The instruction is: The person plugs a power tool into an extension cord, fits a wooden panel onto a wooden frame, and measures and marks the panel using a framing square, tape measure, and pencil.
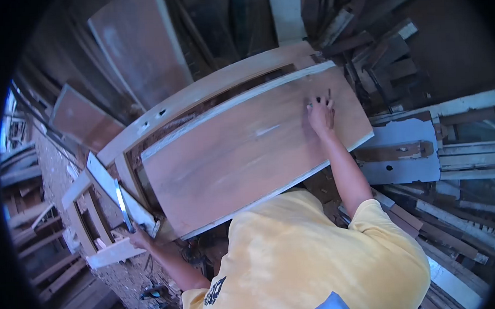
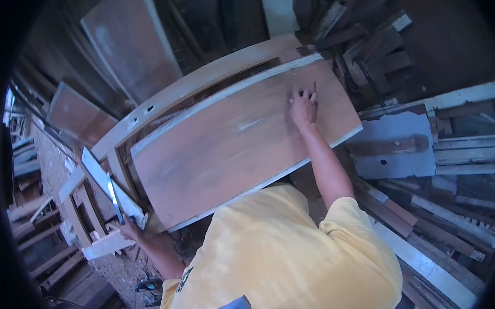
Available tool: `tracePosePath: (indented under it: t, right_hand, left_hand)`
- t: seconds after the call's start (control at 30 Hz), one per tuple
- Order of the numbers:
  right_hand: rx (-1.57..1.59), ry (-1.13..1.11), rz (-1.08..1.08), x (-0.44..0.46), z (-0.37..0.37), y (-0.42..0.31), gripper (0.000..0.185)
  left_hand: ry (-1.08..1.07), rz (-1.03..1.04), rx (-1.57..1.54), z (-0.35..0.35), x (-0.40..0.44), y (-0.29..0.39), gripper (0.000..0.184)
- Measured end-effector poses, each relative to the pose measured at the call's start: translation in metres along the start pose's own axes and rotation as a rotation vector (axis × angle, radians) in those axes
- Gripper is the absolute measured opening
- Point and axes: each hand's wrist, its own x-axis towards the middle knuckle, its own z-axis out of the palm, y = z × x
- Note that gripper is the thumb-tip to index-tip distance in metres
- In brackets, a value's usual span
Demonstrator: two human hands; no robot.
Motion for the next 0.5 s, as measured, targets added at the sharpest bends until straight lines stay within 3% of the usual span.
tracePosePath:
  t: [0.07,0.2,0.27,0.33,0.4,0.47,0.5]
  right_hand:
    - [0.155,-0.178,-0.194,0.017,0.011,0.041,0.042]
    - [0.194,0.001,-0.302,0.024,0.009,0.078,0.039]
    - [0.408,-0.137,-0.257,0.034,0.016,0.099,0.042]
    - [0.541,-0.011,-0.063,0.064,0.002,0.132,0.044]
    - [0.420,0.184,0.070,0.113,-0.009,0.186,0.044]
    - [0.156,0.173,0.186,0.171,0.032,0.265,0.050]
    - [0.001,0.041,0.287,0.200,0.052,0.302,0.054]
  left_hand:
    - [0.034,0.001,0.055,-0.014,-0.023,0.021,0.079]
    - [0.099,0.005,0.129,-0.008,-0.082,0.041,0.078]
    - [0.175,0.086,0.135,-0.004,-0.126,0.051,0.080]
    - [0.159,0.103,0.179,-0.003,-0.175,0.066,0.081]
    - [0.145,0.107,0.233,-0.015,-0.225,0.082,0.083]
    - [-0.022,0.160,0.245,-0.046,-0.277,0.117,0.084]
    - [-0.006,0.129,0.257,-0.050,-0.285,0.116,0.084]
